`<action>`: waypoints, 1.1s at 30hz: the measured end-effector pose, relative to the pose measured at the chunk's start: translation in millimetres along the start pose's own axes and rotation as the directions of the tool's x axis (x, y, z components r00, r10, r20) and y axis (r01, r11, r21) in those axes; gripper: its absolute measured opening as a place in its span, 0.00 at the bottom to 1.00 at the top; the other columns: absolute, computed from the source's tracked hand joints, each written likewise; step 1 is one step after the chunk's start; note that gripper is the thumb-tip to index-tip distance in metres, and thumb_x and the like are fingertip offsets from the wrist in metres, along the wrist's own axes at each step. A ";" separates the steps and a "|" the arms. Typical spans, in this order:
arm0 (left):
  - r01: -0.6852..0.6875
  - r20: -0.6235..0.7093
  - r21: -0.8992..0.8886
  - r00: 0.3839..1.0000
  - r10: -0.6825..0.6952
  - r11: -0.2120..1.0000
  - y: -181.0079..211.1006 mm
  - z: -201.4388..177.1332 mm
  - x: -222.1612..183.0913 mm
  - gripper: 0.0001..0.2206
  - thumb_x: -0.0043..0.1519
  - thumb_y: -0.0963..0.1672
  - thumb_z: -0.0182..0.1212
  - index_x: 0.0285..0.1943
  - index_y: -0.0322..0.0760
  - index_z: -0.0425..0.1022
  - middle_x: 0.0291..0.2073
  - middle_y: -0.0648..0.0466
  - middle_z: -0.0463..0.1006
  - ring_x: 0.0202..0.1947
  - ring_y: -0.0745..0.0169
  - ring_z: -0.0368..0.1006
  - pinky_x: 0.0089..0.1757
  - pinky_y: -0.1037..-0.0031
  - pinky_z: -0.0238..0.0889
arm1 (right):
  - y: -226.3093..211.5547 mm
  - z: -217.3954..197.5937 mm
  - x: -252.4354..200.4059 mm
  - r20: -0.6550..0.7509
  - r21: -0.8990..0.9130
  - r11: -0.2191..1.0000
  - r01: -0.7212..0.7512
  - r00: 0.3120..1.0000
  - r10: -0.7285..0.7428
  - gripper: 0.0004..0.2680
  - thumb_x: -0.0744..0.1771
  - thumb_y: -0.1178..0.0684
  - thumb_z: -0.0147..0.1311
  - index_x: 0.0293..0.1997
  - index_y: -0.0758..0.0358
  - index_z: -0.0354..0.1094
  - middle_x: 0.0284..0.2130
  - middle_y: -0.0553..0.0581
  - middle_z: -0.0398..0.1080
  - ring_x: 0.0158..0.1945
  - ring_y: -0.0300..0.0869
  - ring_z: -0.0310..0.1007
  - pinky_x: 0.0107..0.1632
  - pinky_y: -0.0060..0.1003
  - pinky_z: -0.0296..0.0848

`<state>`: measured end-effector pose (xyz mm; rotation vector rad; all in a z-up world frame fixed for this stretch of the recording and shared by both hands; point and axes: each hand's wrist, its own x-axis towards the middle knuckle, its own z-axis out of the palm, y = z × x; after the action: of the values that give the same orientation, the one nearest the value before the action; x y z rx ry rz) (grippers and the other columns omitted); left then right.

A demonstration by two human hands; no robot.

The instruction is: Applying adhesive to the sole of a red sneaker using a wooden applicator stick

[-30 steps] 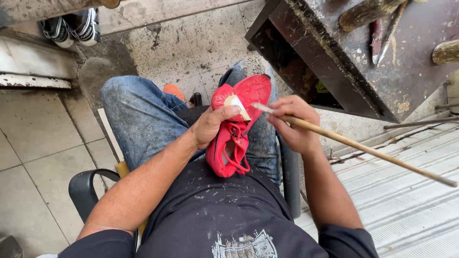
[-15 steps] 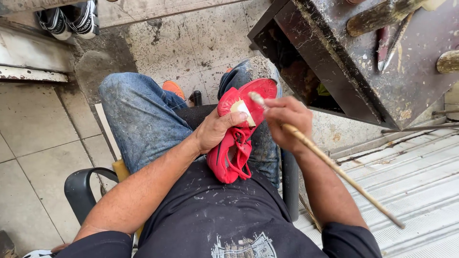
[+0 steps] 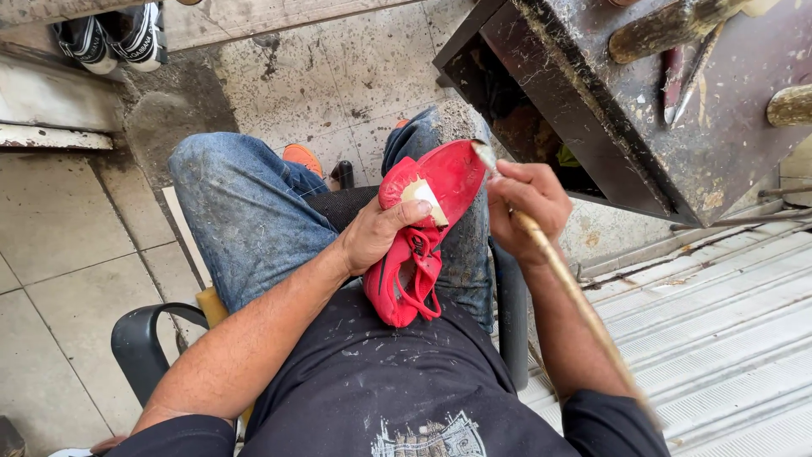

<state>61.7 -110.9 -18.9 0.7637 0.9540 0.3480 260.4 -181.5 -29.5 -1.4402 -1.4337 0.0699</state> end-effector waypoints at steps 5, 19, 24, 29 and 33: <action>0.032 0.002 0.084 0.999 -0.032 0.996 5.4 1.6 -0.8 0.20 0.54 0.51 0.72 0.48 0.36 0.80 0.38 0.43 0.82 0.48 0.48 0.78 0.55 0.58 0.68 | -1.2 7.7 -0.8 -0.057 -0.007 1.000 -0.003 0.998 0.002 0.03 0.64 0.66 0.66 0.31 0.66 0.78 0.35 0.65 0.77 0.35 0.56 0.80 0.38 0.42 0.77; 0.031 -0.002 0.101 1.000 -0.031 0.994 -7.7 -3.0 6.1 0.21 0.54 0.53 0.71 0.49 0.37 0.81 0.41 0.43 0.82 0.50 0.49 0.77 0.56 0.58 0.67 | 5.2 -14.4 16.6 0.238 0.145 0.983 -0.110 0.968 0.074 0.05 0.64 0.67 0.65 0.33 0.62 0.77 0.34 0.64 0.77 0.34 0.55 0.78 0.37 0.44 0.75; 0.035 -0.002 0.110 0.999 -0.035 0.993 -5.2 0.0 6.4 0.21 0.54 0.52 0.72 0.50 0.38 0.80 0.41 0.44 0.81 0.50 0.51 0.77 0.56 0.59 0.67 | 2.7 -29.1 19.1 0.319 0.129 0.966 -0.223 0.932 0.173 0.06 0.63 0.67 0.65 0.28 0.62 0.76 0.30 0.63 0.77 0.34 0.55 0.78 0.39 0.44 0.75; 0.021 0.006 0.136 1.000 -0.022 0.991 -8.2 -3.6 8.9 0.21 0.55 0.53 0.71 0.50 0.39 0.81 0.41 0.45 0.81 0.50 0.51 0.76 0.56 0.58 0.66 | -28.4 -20.9 1.6 0.292 0.056 0.962 -0.266 0.926 0.239 0.05 0.64 0.62 0.67 0.32 0.66 0.73 0.26 0.64 0.74 0.29 0.56 0.77 0.31 0.43 0.73; 0.038 0.006 0.136 0.999 -0.039 0.990 -5.4 -3.0 5.7 0.21 0.54 0.53 0.71 0.50 0.39 0.81 0.42 0.45 0.81 0.50 0.50 0.77 0.56 0.58 0.66 | -8.4 -21.8 20.8 0.202 0.089 0.978 -0.188 0.965 0.167 0.04 0.66 0.67 0.63 0.34 0.69 0.72 0.26 0.65 0.73 0.25 0.49 0.71 0.31 0.38 0.72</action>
<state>62.0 -110.1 -27.2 0.8687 0.9900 0.2473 274.9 -181.2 -1.8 -1.5012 -1.4295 0.4053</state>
